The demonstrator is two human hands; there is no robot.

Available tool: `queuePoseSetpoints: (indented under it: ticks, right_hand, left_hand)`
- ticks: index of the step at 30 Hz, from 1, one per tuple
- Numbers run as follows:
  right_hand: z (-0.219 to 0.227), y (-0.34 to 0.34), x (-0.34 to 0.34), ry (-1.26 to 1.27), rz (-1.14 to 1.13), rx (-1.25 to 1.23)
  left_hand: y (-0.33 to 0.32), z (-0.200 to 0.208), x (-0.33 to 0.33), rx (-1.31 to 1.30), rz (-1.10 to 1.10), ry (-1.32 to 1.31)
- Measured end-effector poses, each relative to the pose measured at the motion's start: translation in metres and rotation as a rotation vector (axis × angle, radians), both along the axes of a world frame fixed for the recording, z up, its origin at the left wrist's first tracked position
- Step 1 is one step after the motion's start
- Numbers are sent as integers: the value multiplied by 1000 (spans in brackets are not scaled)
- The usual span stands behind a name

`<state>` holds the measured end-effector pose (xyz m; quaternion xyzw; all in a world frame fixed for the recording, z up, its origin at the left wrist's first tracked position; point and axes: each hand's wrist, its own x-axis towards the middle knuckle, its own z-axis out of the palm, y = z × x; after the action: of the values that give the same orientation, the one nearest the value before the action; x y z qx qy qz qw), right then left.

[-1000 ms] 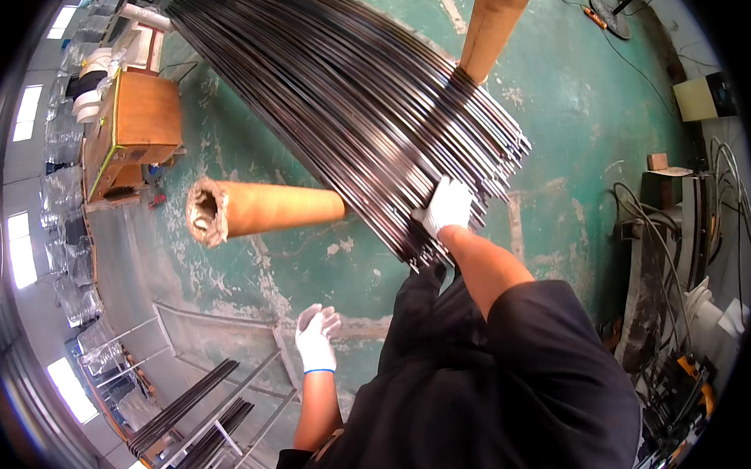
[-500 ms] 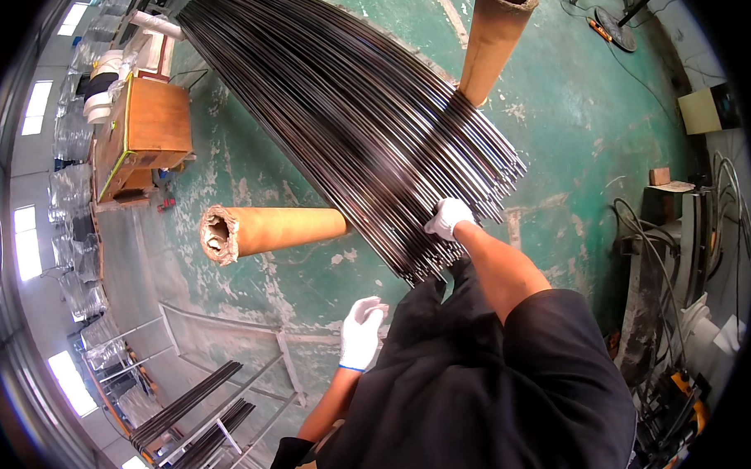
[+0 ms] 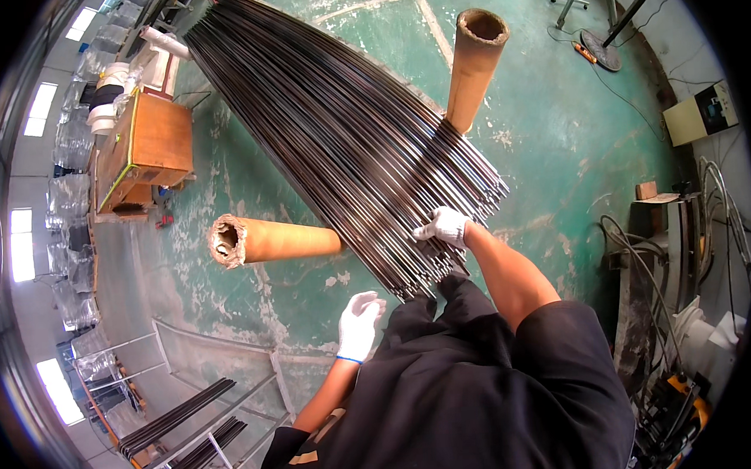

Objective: The person repeatedly picks up bundles of long metal rods, feeds them into a bending machine, and then removes the bent rods to place them on a nearby rack. The process is repeated continuously.

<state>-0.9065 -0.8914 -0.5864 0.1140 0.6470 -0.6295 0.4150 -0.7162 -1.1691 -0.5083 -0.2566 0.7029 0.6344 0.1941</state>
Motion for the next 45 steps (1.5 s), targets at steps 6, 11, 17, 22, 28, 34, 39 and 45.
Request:
queuePoseSetpoints:
  ticks: [6,11,17,22,28,34,39,45]
  right_hand:
    - [18,4,5,-295,-152,-392]
    - [26,-10,3,-189,-108,-242]
    - [-35,-28,1,263,243,852]
    - [-72,-56,23,334,278,965]
    - [-105,-58,36,453,225,1004]
    - [-76,-42,19,321,277,825]
    - [-6,-36,21,371,159,686]
    - [52,33,123,503,116,775]
  left_hand:
    - [-1,-12,-2,8,-38,34]
    - [0,-4,0,24,-44,50]
    - [-6,0,18,-19,-55,33]
    - [-15,15,49,-46,-14,-77]
    - [-25,25,76,-54,121,-214]
    - [-30,4,85,-6,134,-153]
    - [-17,-1,56,52,50,-51]
    - [2,-16,-10,249,-72,-46]
